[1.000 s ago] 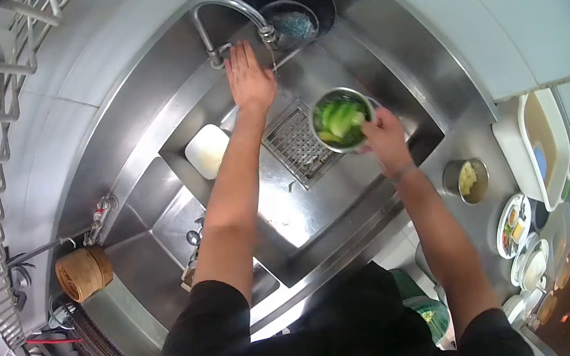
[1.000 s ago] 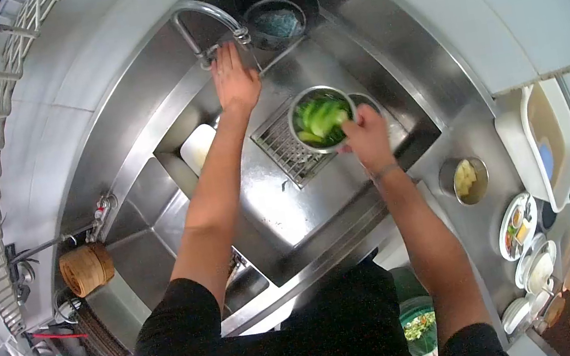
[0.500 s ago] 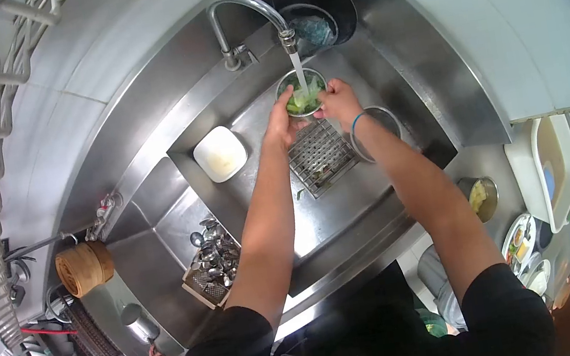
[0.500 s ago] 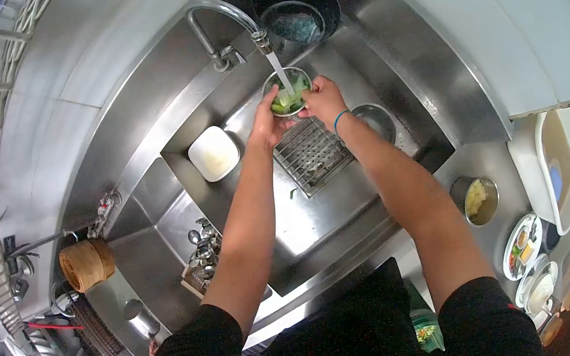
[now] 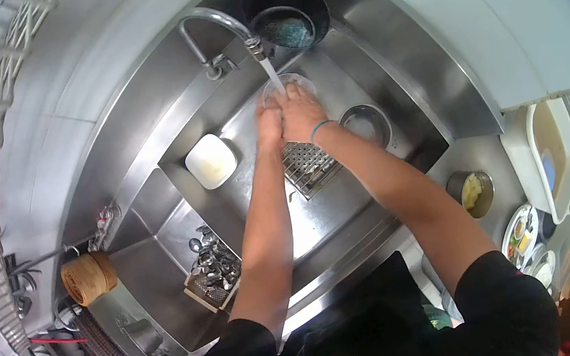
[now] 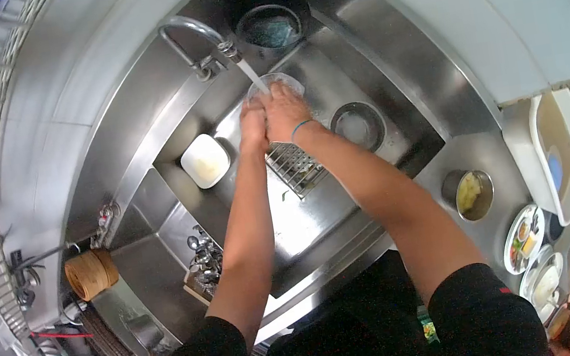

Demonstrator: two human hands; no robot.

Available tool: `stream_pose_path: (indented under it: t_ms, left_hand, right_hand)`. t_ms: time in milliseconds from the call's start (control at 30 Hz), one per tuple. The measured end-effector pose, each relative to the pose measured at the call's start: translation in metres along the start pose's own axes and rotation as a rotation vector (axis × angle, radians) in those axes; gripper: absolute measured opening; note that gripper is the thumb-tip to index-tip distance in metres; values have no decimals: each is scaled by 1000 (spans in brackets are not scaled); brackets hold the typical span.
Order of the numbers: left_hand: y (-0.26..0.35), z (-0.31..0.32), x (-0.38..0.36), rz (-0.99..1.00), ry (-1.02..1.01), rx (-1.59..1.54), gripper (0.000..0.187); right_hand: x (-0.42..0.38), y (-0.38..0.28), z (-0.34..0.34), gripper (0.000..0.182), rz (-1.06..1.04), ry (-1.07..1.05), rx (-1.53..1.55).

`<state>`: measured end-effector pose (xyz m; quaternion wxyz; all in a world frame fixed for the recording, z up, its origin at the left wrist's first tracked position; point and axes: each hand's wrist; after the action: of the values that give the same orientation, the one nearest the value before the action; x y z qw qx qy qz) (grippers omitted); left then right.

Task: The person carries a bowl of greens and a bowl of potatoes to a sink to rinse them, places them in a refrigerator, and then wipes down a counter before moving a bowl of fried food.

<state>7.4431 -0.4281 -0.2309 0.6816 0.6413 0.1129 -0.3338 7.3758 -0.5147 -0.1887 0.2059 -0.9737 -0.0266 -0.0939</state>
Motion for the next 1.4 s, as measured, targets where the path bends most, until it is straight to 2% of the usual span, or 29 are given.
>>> stream_pose_path:
  t_ms: [33,67,167,200,300,333,400,433,467,533,633,733,767,833,867,900,967,1033,1067,1267,1367,1400]
  left_hand:
    - [3,-6,10,39,37,110,50]
    - [2,-11,16,78,74,219,52]
    - [54,5,-35,57,453,970,53]
    - [54,6,-33,112,525,1086,55]
    - [84,31,-74,183,577,1422,56]
    - [85,36,-75,212,590,1489,53]
    - [90,46,-77,202,576,1710,51]
    - [92,50,-78,196,569,1819,50]
    - [92,53,-75,203,571,1862,50]
    - [89,54,-70,215,579,1944,50]
    - [96,46,-68,161,539,1783,53]
    - [91,12,-39,205,429,1408,54]
    - [75,0,-19,151,377,1168,57]
    - [39,-24,28,57,270,684,63]
    - [25,-25,33,-13,-34,240,62]
    - [19,-16,27,-96,48,116,51]
    - [13,3,7,-197,67,-67,49]
    - [5,13,4,-206,-43,-190,48]
    - [1,16,2,-211,-96,-251,48]
    - [-2,32,-8,-98,-72,-283,44]
    - [-22,17,30,114,-97,-123,49]
    - [-15,14,25,90,-10,36,51]
  right_hand:
    - [4,-8,-5,77,33,-10,10]
    - [5,-13,-12,73,150,-23,222]
    - [8,-14,13,70,92,74,323]
    - [9,-18,22,57,124,211,503]
    - [14,-9,95,50,-228,295,105]
    - [8,-26,88,50,-183,128,-36]
    - [1,-42,76,53,-25,288,737]
    - [0,-48,74,54,16,348,961]
    - [0,-54,71,55,58,419,1183]
    - [2,-58,90,55,56,526,1302]
    - [17,-37,112,50,-76,499,814]
    - [39,-2,83,55,136,243,643]
    - [30,-8,43,57,136,211,615]
    - [38,0,8,60,227,-187,418]
    - [39,5,1,61,163,-224,329]
    - [38,14,-4,63,101,-258,238]
    - [39,26,-11,68,26,-311,113]
    - [34,37,-12,74,-2,-357,42]
    - [29,40,-12,78,-37,-273,12]
    - [23,39,-30,74,-15,-339,13]
    - [21,37,-25,71,36,-308,111]
    - [20,37,-17,70,37,-271,173]
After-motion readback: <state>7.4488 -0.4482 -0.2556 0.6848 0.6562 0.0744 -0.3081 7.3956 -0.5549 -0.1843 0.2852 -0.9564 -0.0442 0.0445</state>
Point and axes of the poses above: each hand's wrist, its own x-axis towards the middle knuckle, its own z-axis out of the palm, y = z × x, and after that the axes turned 15 degrees about -z, right-handed
